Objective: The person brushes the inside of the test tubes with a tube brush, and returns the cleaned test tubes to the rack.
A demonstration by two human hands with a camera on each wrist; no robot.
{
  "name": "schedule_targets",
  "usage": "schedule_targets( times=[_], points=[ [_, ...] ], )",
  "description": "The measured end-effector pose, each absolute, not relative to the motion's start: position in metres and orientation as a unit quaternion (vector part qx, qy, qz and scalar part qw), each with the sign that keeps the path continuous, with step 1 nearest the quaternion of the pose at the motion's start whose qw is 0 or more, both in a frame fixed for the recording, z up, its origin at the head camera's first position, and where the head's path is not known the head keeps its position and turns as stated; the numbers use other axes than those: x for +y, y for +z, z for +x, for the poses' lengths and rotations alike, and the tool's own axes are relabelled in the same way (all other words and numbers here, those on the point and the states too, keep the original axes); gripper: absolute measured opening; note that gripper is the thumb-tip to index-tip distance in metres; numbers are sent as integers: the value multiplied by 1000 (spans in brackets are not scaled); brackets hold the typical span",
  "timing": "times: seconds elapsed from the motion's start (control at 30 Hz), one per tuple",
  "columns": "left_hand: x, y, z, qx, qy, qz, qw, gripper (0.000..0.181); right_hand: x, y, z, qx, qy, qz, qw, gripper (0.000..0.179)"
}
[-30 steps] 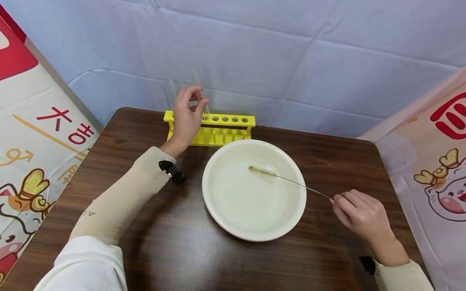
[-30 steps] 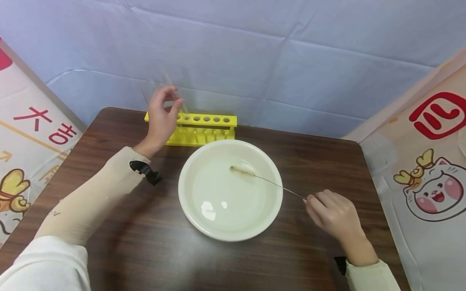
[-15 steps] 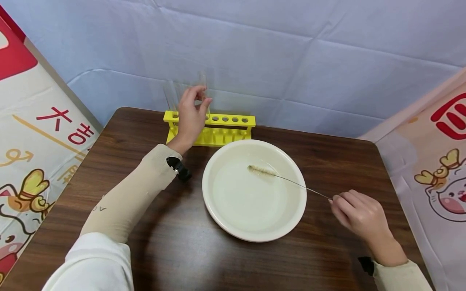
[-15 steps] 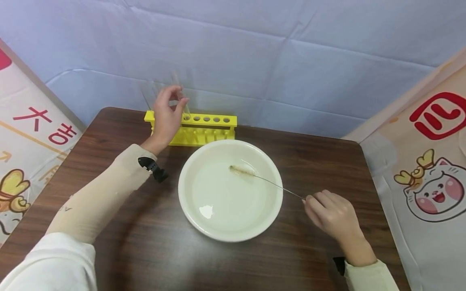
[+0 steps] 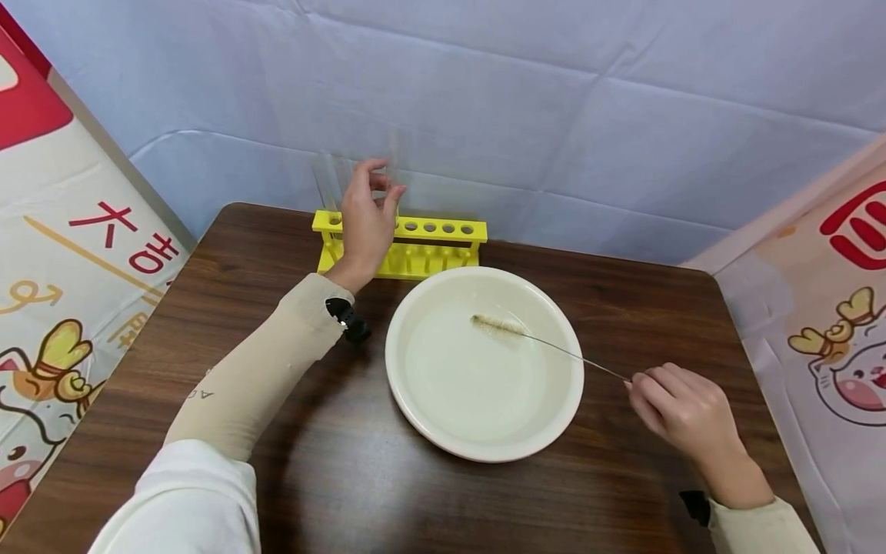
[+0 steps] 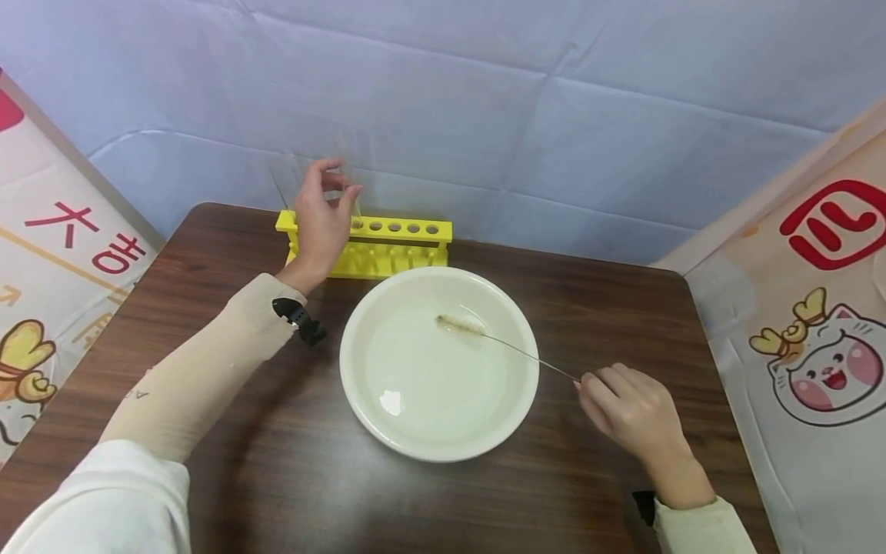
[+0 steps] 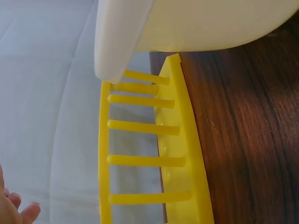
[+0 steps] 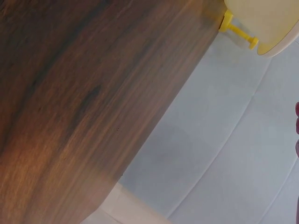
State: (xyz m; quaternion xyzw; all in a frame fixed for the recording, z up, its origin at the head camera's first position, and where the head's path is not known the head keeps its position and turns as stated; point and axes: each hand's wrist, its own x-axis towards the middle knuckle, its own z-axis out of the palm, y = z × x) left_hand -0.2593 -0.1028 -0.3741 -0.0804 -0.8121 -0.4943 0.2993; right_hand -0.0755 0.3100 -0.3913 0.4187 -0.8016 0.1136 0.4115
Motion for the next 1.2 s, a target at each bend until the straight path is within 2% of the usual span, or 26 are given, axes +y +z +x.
schedule_targets(
  times=[0.37, 0.6, 1.2],
  points=[
    [-98, -380, -257, -845, -421, -4, 330, 41, 309, -393, -75, -797, 119, 420, 417, 42],
    [-96, -387, -258, -835, -431, -8, 343, 30, 308, -393, -75, -796, 122, 420, 419, 41],
    [-96, -401, -259, -848, -432, 7, 305, 28, 310, -396, -76, -803, 117, 418, 408, 41]
  ],
)
